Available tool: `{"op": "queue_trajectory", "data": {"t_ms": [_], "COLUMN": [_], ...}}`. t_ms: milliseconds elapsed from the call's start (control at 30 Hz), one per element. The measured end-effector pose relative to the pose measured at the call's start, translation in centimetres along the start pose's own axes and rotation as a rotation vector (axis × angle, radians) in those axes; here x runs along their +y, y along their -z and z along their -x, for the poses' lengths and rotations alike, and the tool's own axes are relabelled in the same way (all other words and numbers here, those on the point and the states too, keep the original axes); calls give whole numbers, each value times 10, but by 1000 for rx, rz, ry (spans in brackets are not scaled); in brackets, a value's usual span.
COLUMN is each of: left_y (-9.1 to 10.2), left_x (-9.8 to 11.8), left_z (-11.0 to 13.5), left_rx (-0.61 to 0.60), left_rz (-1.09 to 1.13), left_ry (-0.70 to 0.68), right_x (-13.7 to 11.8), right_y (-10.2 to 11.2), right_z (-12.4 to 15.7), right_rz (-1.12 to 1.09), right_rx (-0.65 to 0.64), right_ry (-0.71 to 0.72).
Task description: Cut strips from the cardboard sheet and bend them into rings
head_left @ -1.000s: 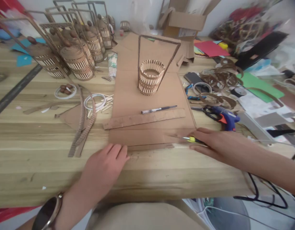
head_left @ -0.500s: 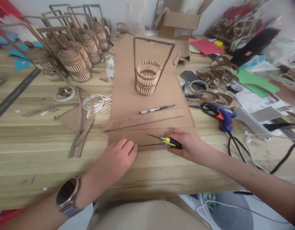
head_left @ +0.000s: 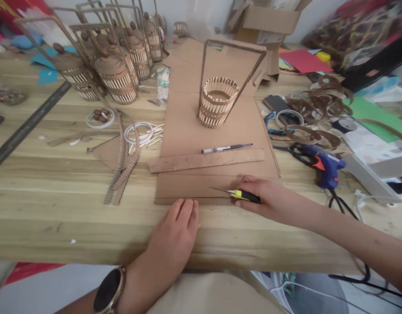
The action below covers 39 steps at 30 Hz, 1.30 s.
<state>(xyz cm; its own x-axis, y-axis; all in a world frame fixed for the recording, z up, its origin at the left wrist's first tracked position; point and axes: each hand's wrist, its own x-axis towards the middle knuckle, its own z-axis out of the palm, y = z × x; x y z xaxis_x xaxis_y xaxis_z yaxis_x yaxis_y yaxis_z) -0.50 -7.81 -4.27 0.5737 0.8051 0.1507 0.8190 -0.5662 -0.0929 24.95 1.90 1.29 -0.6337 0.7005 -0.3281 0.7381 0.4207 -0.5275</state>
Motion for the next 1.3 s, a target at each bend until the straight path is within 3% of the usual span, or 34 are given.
{"op": "queue_trajectory", "data": {"t_ms": [133,233,367,500,800,1033,1300], "left_y": [2,2,1,0,0,0,1], "left_x": [5,8,8,9,13,13,10], "left_z": [6,7,6,8,11,13,11], "left_rx": [-42,-78,-110,-94,22,82,195], "left_rz": [63,80,65,38,92,139,153], "left_ry": [116,121,83,80,203,238,266], "right_x": [-8,-14,-27,-52,-94,-102,-100], "right_y": [12,22,24,12,0,2,1], "right_z": [-7,-14,-28,-46,-72,-77,-75], "right_rz": [66,98,194,399,626,674,706], "right_rx": [-102,-172,-135,-123,-185,-261,-194], "right_ry": [-13,-13,31,57,184,191,234]}}
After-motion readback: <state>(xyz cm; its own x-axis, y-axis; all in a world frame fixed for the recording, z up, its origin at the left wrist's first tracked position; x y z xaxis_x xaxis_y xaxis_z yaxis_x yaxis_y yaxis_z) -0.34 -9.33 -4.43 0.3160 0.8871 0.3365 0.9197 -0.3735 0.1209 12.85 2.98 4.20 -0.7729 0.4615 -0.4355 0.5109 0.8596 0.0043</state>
